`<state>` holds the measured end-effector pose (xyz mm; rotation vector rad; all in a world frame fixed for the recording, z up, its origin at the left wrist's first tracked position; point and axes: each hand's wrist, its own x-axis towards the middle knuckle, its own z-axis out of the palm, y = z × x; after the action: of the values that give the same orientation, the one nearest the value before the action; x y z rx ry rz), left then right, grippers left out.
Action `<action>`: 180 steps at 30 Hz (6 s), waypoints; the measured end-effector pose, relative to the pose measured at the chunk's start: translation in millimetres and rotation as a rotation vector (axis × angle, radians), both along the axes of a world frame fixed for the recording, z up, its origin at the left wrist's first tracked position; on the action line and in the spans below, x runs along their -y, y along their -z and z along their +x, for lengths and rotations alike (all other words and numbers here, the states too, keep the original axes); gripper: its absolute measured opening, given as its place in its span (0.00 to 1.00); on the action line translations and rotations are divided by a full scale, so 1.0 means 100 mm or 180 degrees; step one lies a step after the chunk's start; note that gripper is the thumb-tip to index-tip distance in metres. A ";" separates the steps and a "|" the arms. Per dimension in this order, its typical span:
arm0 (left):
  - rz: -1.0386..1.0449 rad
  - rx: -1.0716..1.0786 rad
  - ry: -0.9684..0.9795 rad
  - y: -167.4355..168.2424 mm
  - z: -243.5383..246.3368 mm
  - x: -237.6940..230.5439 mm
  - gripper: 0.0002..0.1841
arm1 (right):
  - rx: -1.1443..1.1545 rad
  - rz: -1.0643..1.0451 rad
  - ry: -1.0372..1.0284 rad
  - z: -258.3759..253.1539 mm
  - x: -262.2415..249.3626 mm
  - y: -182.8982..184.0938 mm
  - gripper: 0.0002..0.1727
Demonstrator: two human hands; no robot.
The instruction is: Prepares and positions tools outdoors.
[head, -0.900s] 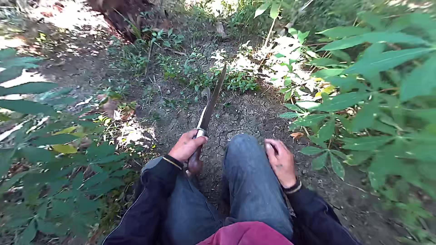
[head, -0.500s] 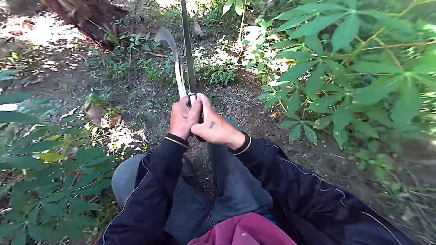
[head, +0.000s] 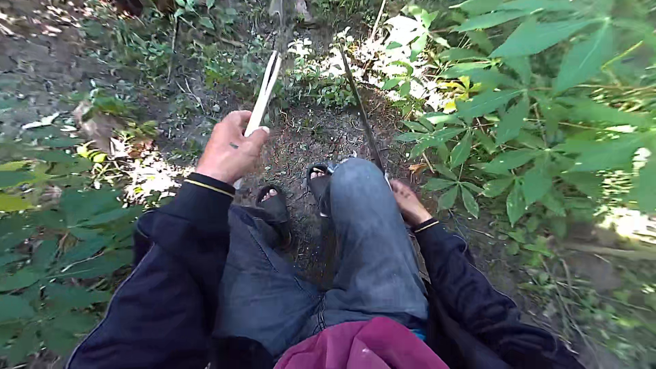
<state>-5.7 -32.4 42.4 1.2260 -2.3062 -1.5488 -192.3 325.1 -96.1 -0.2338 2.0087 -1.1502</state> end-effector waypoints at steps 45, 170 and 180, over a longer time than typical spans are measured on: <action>-0.1409 0.0857 0.1368 0.13 0.23 0.15 0.28 | 0.0270 0.1507 0.0732 -0.46 0.64 1.54 0.20; -0.1163 0.1545 0.2017 -0.01 0.30 0.10 0.29 | 0.0207 0.2383 -0.0392 -0.33 0.46 1.93 0.29; -0.1421 0.1551 0.2007 0.03 0.29 0.09 0.28 | 0.0490 0.1958 -0.0068 -0.34 0.85 2.21 0.24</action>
<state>23.8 -41.9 39.0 0.8662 -3.3468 -0.7769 -226.5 240.5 -316.6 0.1428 2.1068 -0.4763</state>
